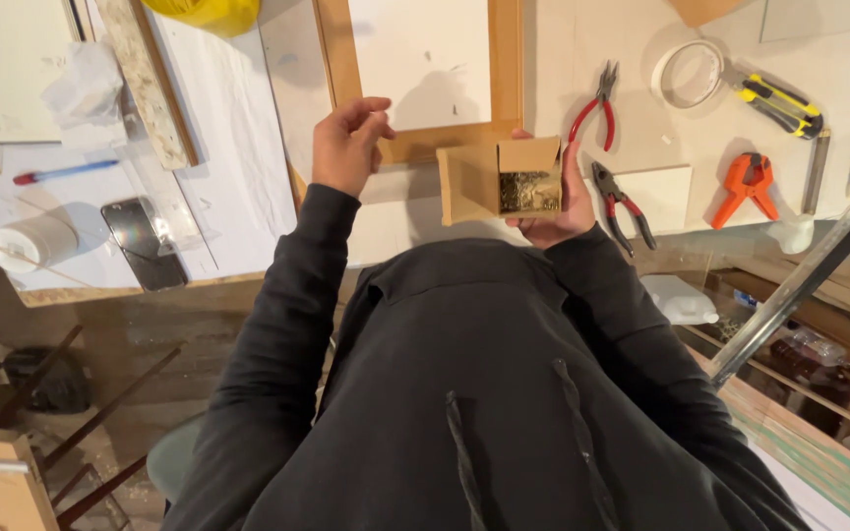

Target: Attaching hanging wire to the back of a picture frame using wire cutters and pliers.

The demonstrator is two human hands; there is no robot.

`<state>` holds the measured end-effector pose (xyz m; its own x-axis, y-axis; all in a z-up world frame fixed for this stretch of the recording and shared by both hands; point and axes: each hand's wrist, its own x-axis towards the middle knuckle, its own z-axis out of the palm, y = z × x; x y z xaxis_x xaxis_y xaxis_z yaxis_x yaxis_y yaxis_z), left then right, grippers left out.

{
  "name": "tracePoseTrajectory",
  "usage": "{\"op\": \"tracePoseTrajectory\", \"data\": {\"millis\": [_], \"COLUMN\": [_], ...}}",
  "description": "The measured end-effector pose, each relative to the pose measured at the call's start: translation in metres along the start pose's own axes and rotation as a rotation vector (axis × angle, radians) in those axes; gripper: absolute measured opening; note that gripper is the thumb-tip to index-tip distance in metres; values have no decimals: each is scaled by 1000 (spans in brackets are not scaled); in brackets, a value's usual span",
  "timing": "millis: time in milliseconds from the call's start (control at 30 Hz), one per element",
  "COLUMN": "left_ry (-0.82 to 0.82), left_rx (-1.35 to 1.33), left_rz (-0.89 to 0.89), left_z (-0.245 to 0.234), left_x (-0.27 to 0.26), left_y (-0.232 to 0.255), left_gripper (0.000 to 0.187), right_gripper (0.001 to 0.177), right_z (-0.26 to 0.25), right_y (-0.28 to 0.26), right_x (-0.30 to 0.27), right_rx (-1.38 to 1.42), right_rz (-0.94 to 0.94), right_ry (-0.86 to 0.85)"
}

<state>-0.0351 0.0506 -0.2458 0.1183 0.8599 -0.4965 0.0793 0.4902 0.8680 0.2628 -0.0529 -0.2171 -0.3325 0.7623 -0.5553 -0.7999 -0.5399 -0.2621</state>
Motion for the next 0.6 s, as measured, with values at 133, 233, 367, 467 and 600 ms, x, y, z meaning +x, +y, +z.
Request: {"op": "tracePoseTrajectory", "data": {"millis": [133, 233, 367, 467, 600], "left_ry": [-179, -415, -497, -510, -509], "left_rx": [146, 327, 36, -89, -337], "left_rz": [155, 220, 349, 277, 101], "left_z": [14, 39, 58, 55, 43], "left_x": [-38, -65, -84, -89, -95], "left_y": [4, 20, 25, 17, 14], "left_gripper": [44, 101, 109, 110, 110], "right_gripper": [76, 76, 62, 57, 52], "right_z": [5, 25, 27, 33, 31], "right_y": [1, 1, 10, 10, 4], "right_x": [2, 4, 2, 0, 12], "right_rx": [-43, 1, 16, -183, -401], "right_rz": [-72, -67, -85, -29, 108], "right_ry": [-178, -90, -114, -54, -158]}}
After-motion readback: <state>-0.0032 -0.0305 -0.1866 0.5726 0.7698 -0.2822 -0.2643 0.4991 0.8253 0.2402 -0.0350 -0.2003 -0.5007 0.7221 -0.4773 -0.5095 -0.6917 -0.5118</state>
